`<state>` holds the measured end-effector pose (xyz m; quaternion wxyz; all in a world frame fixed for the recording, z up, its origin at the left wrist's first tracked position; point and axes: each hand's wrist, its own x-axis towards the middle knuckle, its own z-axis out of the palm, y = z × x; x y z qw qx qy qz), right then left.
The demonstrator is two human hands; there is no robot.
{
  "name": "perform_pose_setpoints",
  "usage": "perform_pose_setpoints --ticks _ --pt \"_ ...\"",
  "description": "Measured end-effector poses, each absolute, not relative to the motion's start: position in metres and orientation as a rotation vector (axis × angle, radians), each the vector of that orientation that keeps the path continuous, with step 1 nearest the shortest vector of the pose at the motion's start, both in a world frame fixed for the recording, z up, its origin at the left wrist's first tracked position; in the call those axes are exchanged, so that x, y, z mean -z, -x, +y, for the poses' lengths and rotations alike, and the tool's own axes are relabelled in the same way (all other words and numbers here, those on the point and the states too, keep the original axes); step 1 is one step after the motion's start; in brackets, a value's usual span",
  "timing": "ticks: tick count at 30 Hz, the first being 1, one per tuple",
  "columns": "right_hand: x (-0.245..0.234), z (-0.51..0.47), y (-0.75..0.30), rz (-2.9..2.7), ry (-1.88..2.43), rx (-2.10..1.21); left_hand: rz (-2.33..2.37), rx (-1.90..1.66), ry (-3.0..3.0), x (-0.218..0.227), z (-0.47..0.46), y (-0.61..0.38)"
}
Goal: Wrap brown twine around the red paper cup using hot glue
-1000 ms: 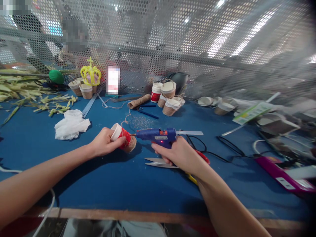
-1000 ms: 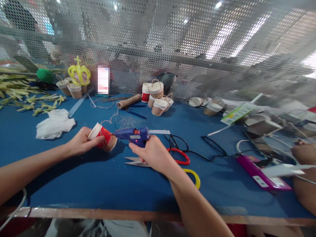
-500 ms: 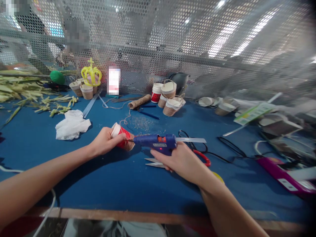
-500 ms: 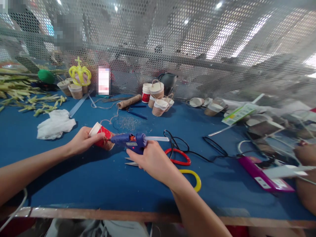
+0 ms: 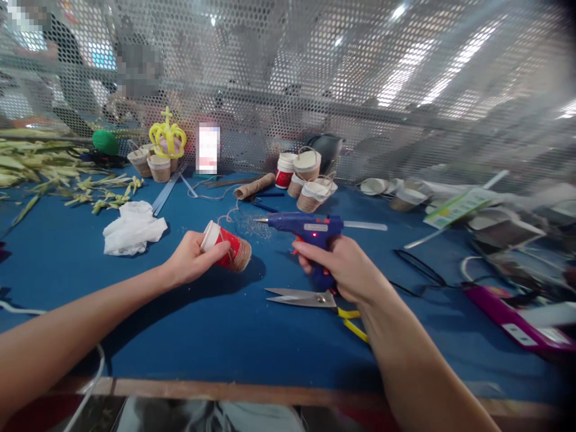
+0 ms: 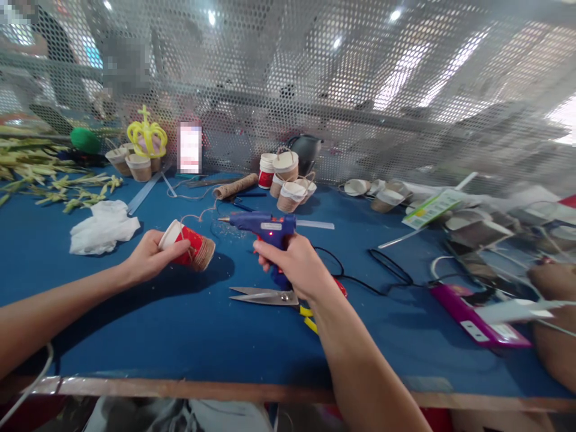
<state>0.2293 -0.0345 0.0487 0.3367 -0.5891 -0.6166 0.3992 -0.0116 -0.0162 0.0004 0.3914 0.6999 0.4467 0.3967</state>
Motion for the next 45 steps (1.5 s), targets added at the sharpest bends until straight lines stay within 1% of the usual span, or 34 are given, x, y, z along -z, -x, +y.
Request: perform_pose_setpoints --ticks 2,5,9,15,18,20,22,25,27,29,32,35,39,45 --pt "-0.043 -0.023 -0.235 -1.519 1.635 -0.953 1.103 -1.031 -1.800 -0.002 -0.018 0.011" --pt "-0.036 -0.008 -0.240 -1.481 1.740 -0.948 1.060 -1.059 -1.835 -0.004 -0.020 0.011" --pt "-0.027 0.007 -0.239 -1.606 1.903 -0.881 1.012 -1.099 -1.892 -0.003 -0.021 0.010" --pt "-0.018 0.029 -0.240 -1.722 2.050 -0.510 0.971 -1.106 -1.946 -0.001 -0.021 0.010" --pt "-0.024 0.028 -0.235 -1.762 2.058 -0.301 0.955 -1.096 -1.975 -0.001 -0.022 0.010" --pt "-0.033 0.020 -0.224 -1.803 2.013 -0.220 0.941 -1.081 -2.014 -0.001 -0.023 0.009" --pt "-0.041 0.009 -0.207 -1.930 1.882 -0.275 0.931 -1.070 -2.066 -0.002 -0.025 0.008" --pt "-0.048 -0.008 -0.178 -2.182 1.295 -0.775 0.854 -1.057 -2.203 -0.003 -0.027 0.007" --pt "-0.047 -0.015 -0.162 -2.193 1.046 -0.991 0.778 -1.061 -2.323 -0.003 -0.029 0.006" --pt "-0.045 -0.019 -0.152 -2.063 0.974 -1.082 0.719 -1.043 -2.400 -0.004 -0.031 0.006" --pt "-0.044 -0.023 -0.150 -1.799 0.983 -1.066 0.761 -0.970 -2.314 -0.006 -0.032 0.006" --pt "-0.048 -0.027 -0.158 -1.651 1.017 -1.007 0.899 -0.893 -1.943 -0.006 -0.031 0.004" --pt "-0.051 -0.030 -0.171 -1.553 1.031 -0.903 0.891 -0.843 -1.472 -0.008 -0.029 0.000" --pt "-0.044 -0.026 -0.178 -1.533 1.066 -0.829 0.889 -0.823 -1.310 -0.010 -0.031 -0.002"
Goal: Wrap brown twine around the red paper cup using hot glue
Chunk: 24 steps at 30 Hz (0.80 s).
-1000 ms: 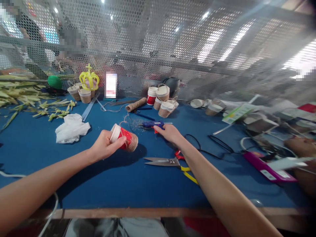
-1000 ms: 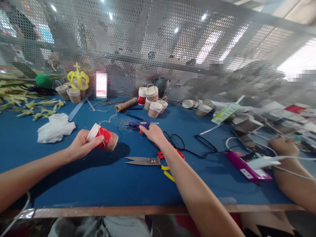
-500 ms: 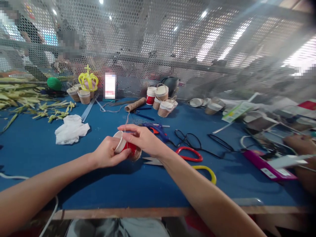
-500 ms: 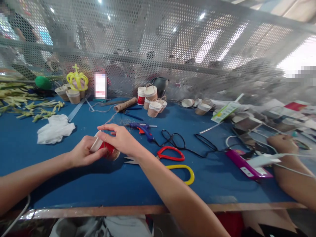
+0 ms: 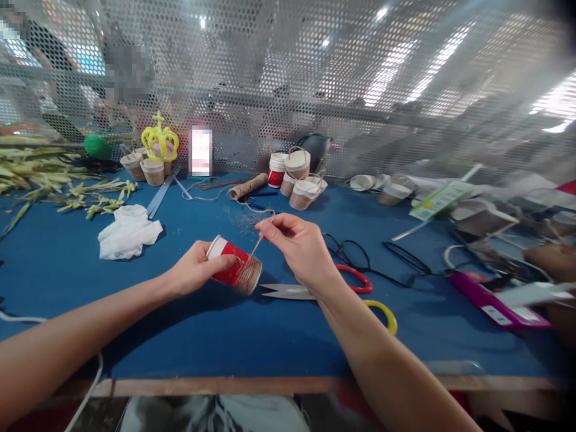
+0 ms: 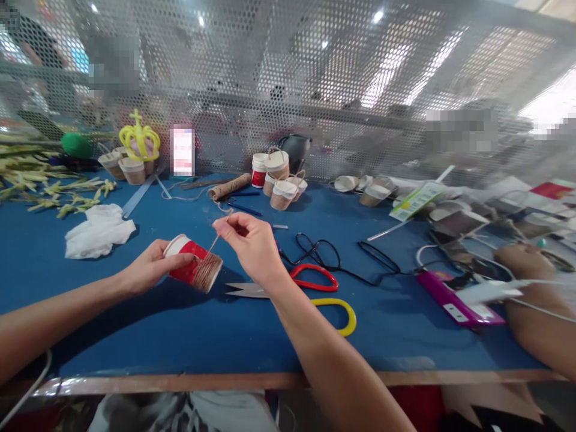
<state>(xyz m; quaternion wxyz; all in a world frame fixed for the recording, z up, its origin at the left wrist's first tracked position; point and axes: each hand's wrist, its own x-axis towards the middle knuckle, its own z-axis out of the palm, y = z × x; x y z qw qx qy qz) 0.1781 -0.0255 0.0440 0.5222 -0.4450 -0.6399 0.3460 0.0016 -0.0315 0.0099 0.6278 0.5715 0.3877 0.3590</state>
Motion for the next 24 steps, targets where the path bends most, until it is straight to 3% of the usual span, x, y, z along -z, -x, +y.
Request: perform_pose_setpoints --ticks 24 --pt "-0.0359 -0.0227 -0.1753 -1.718 1.240 -0.829 0.825 -0.889 -1.495 -0.0144 -0.0407 0.0011"
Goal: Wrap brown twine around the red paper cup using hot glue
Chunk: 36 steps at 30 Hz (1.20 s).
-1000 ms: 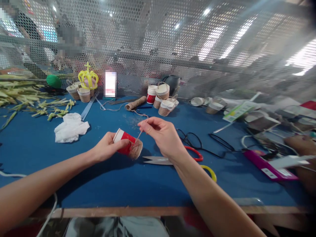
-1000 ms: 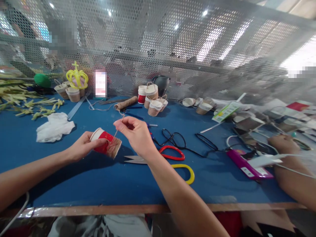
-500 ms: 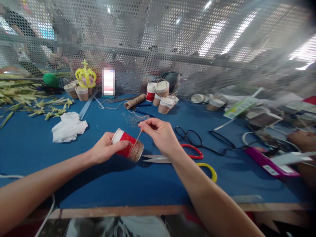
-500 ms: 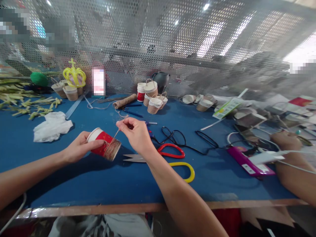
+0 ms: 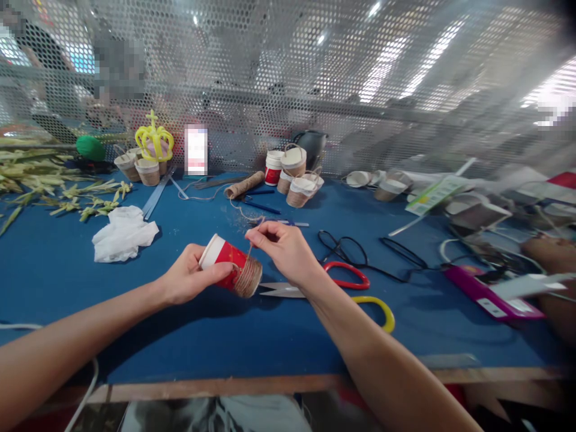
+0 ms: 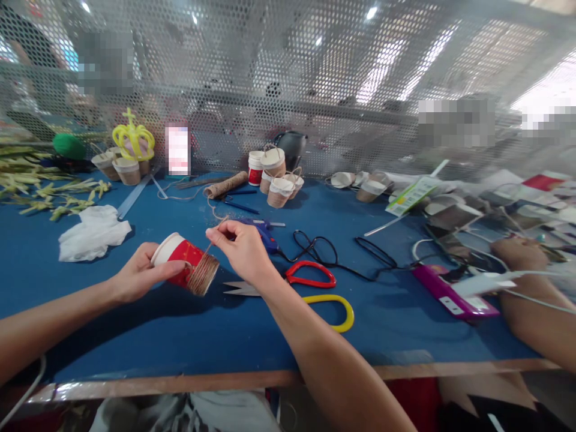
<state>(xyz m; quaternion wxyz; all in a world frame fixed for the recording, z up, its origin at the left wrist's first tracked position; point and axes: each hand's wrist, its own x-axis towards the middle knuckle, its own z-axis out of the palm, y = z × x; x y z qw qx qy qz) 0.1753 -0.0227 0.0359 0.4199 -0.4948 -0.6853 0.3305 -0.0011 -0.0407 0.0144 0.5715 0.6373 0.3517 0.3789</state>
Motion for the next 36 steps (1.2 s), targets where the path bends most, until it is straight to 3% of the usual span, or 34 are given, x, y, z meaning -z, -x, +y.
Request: perform_pose_setpoints --ticks 25,31,36 --pt "-0.029 -0.024 -0.171 -1.758 1.213 -1.022 0.754 -0.957 -1.835 -0.009 -0.040 0.008" --pt "-0.026 -0.017 -0.177 -1.771 1.335 -0.928 0.798 -1.062 -1.525 -0.012 -0.040 0.003" --pt "-0.036 -0.024 -0.178 -1.711 1.270 -1.061 0.896 -1.190 -1.265 -0.010 -0.032 -0.002"
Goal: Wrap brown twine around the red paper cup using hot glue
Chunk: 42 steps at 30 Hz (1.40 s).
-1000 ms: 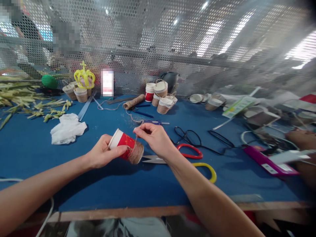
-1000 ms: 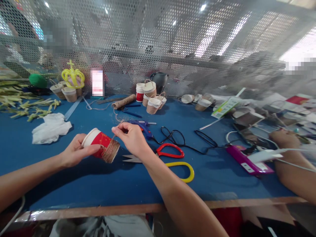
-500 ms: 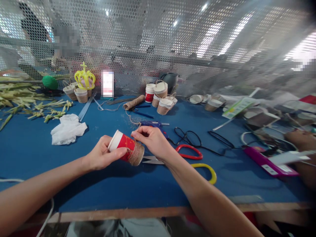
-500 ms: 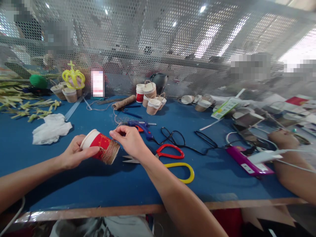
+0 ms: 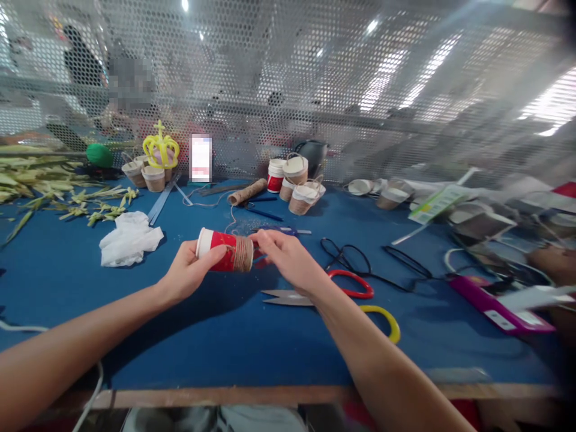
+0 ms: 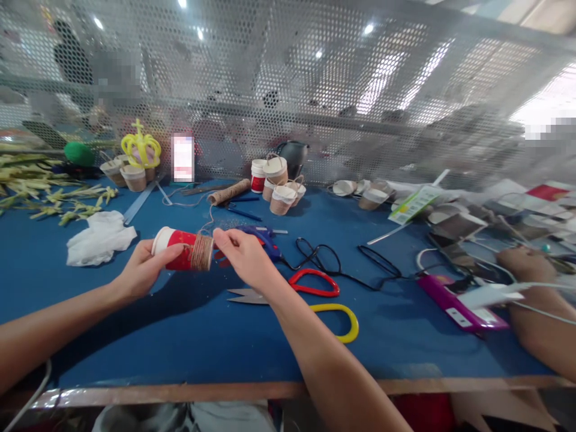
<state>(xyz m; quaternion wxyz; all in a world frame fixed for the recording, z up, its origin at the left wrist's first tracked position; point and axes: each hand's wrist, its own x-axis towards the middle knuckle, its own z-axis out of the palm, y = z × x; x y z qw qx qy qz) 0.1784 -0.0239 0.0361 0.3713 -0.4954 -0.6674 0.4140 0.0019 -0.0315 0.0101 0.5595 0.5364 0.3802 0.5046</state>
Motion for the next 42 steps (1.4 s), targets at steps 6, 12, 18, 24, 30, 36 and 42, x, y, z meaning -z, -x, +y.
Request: perform_pose_setpoints --ticks 6,12,18,24,30,36,42 --pt "-0.039 -0.028 -0.175 -1.834 1.257 -1.075 0.822 -1.109 -1.184 -0.008 -0.024 -0.001" --pt "-0.031 -0.028 -0.174 -1.791 1.326 -0.730 0.762 -1.075 -1.012 -0.010 -0.021 -0.001" --pt "-0.029 -0.038 -0.164 -1.810 1.261 -0.527 0.785 -1.082 -0.991 -0.009 -0.021 -0.004" --pt "-0.025 -0.040 -0.160 -1.821 1.270 -0.442 0.807 -1.075 -1.150 -0.010 -0.027 -0.004" --pt "-0.023 -0.040 -0.160 -1.811 1.278 -0.421 0.850 -1.081 -1.209 -0.010 -0.029 -0.005" --pt "-0.022 -0.042 -0.161 -1.823 1.266 -0.392 0.844 -1.082 -1.235 -0.009 -0.028 -0.005" --pt "-0.022 -0.040 -0.161 -1.811 1.247 -0.403 0.860 -1.094 -1.293 -0.010 -0.028 -0.006"
